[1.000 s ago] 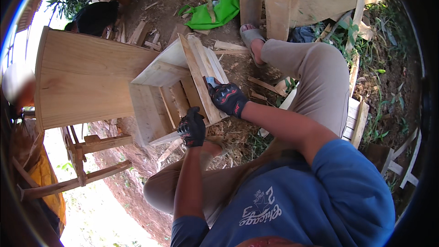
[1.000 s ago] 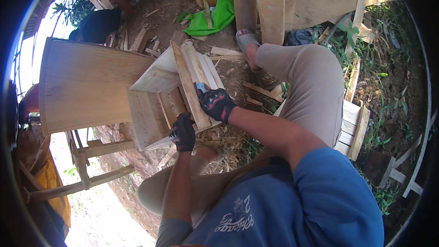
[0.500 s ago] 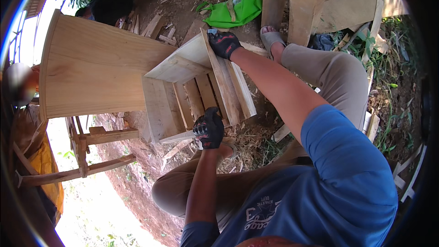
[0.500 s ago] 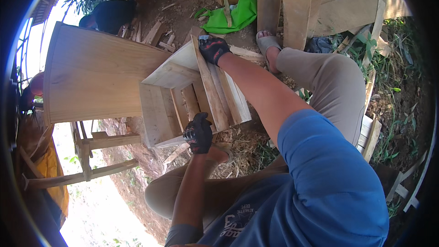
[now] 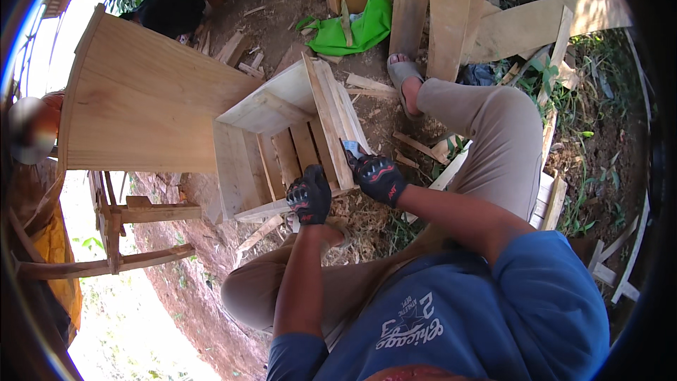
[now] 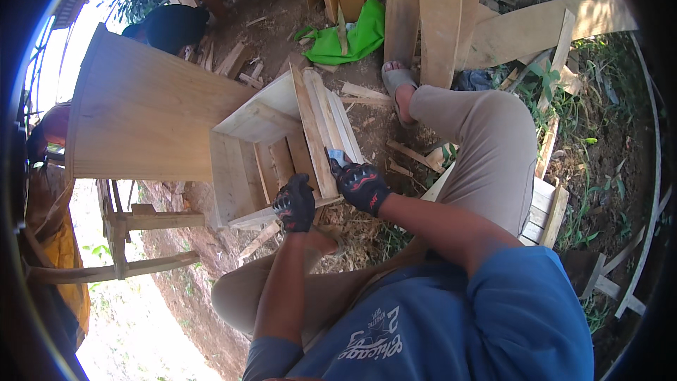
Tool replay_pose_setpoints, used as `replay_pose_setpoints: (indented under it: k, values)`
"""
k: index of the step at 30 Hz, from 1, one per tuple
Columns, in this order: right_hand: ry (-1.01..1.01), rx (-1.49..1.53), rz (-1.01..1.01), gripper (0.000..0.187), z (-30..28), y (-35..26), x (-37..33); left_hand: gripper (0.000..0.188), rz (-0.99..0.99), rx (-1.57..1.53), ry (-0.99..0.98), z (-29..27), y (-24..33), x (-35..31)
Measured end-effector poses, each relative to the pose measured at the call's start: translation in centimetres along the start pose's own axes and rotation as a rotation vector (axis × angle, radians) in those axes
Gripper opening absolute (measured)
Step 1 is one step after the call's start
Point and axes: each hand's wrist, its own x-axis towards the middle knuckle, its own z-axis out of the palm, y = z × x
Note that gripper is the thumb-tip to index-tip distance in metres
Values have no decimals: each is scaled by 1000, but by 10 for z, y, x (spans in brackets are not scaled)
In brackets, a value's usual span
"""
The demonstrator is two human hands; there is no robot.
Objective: The person polishes the internal and external surfaces of a wooden crate by hand using a piece of sandpaper.
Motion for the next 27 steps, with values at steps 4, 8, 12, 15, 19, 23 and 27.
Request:
replay_pose_setpoints:
  k: [4, 8, 12, 15, 19, 23, 27]
  values:
    - [-65, -84, 38, 41, 2, 7, 19, 17, -23, -46, -18, -5, 2, 0]
    - [60, -137, 136, 38, 31, 44, 104, 15, -1, -83, 42, 3, 0, 0]
    - [-51, 10, 218, 40, 32, 82, 184, 15, -141, -5, -79, -8, 8, 3]
    - [-104, -101, 221, 43, 26, 114, 253, 16, -65, -42, -16, -11, 9, 9]
    - [-45, -53, 234, 42, 31, 128, 273, 17, -91, -22, -77, -10, 5, 5]
    - [-116, -72, 221, 42, 26, 89, 230, 18, -132, -34, -89, -18, 7, 3]
    - [-103, -6, 204, 51, 24, 66, 129, 19, -157, -7, -108, -10, 13, 11]
